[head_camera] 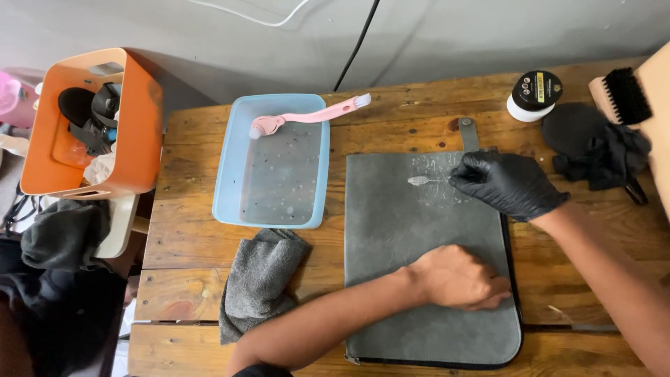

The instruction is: Cleaning and applying a treatment paste to a leather folder using a spatula and a cloth.

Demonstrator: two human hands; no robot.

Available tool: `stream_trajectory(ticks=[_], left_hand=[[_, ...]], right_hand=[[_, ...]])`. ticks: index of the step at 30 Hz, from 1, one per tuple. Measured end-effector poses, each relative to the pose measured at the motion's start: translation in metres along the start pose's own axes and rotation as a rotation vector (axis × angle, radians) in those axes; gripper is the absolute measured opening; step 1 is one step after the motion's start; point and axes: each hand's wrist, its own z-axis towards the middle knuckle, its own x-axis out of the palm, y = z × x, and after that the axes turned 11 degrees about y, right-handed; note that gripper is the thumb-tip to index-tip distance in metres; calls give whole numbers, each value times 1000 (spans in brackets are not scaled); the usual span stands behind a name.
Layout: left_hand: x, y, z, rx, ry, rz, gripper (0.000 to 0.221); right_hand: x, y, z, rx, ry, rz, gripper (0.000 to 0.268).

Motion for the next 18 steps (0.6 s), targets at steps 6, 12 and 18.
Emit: stream_trajectory(ticks=[6,12,18], left_hand=[[0,-1,1,-12,18,11,32],[4,0,1,-21,25,16,30],[1,-2,1,-35,14,-3,30]], right_hand=[[6,0,-3,-81,-56,-32,25],[-18,-8,-8,13,169,-16,23],[-28,-60,-8,3,252,2,31]])
